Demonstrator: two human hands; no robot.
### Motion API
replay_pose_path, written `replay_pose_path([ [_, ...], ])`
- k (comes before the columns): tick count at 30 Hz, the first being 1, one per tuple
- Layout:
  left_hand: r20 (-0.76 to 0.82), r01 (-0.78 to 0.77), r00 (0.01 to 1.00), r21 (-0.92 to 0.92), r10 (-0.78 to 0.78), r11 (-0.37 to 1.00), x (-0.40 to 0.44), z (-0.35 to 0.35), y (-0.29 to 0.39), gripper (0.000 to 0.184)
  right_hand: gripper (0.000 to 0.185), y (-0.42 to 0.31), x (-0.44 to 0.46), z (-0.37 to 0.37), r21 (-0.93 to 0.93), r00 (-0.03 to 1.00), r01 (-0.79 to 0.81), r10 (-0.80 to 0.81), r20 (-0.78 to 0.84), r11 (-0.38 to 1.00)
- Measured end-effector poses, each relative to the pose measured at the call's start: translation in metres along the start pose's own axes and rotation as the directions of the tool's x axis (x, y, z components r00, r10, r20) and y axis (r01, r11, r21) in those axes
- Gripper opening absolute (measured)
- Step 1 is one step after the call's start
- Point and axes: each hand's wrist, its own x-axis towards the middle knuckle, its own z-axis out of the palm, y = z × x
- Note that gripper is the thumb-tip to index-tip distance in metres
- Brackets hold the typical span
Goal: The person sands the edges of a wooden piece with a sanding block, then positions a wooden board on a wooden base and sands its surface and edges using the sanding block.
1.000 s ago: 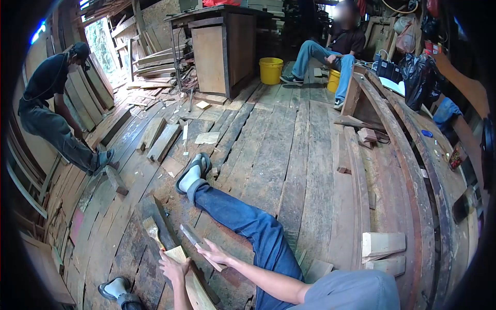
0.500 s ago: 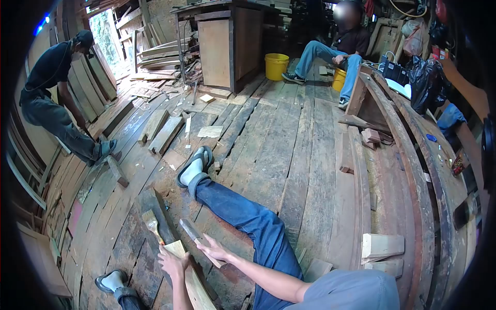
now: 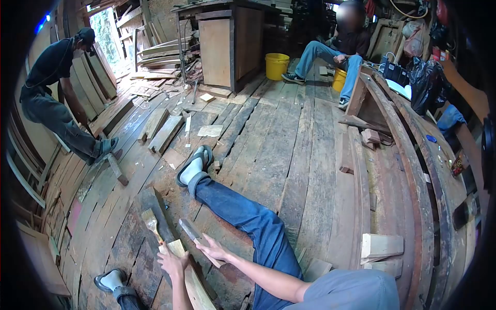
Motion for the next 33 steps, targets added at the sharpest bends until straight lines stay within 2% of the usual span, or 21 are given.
replay_pose_path([
  [10, 0.038, -0.015, 0.999, -0.01, 0.015, 1.0, -0.002, -0.009, 0.004, 0.107, 0.099, -0.015, -0.009, -0.005, -0.012, 1.0, -0.023, 0.023, 0.012, 1.0],
  [22, 0.135, -0.022, 0.99, -0.021, 0.025, 1.0, 0.0, -0.025, 0.008, 0.11, 0.095, 0.0, 0.0, 0.001, -0.01, 1.0, 0.023, -0.023, 0.0, 1.0],
  [25, 0.071, 0.019, 0.997, 0.025, -0.02, 1.0, 0.003, -0.018, 0.009, 0.113, 0.094, 0.002, 0.002, 0.001, -0.04, 1.0, 0.028, -0.028, 0.001, 0.999],
  [28, -0.067, -0.036, 0.997, 0.051, 0.04, 0.998, -0.001, -0.024, 0.014, 0.102, 0.093, 0.003, 0.002, 0.002, -0.068, 0.999, 0.034, -0.036, -0.016, 0.997],
  [31, -0.175, -0.269, 0.946, 0.036, 0.271, 0.962, 0.001, -0.024, 0.012, 0.083, 0.093, 0.011, 0.007, 0.005, -0.061, 0.998, 0.058, -0.06, -0.027, 0.996],
  [33, -0.225, -0.358, 0.908, 0.018, 0.353, 0.934, 0.008, -0.013, 0.009, 0.071, 0.093, 0.016, 0.009, 0.006, -0.033, 0.997, 0.077, -0.077, -0.017, 0.997],
])
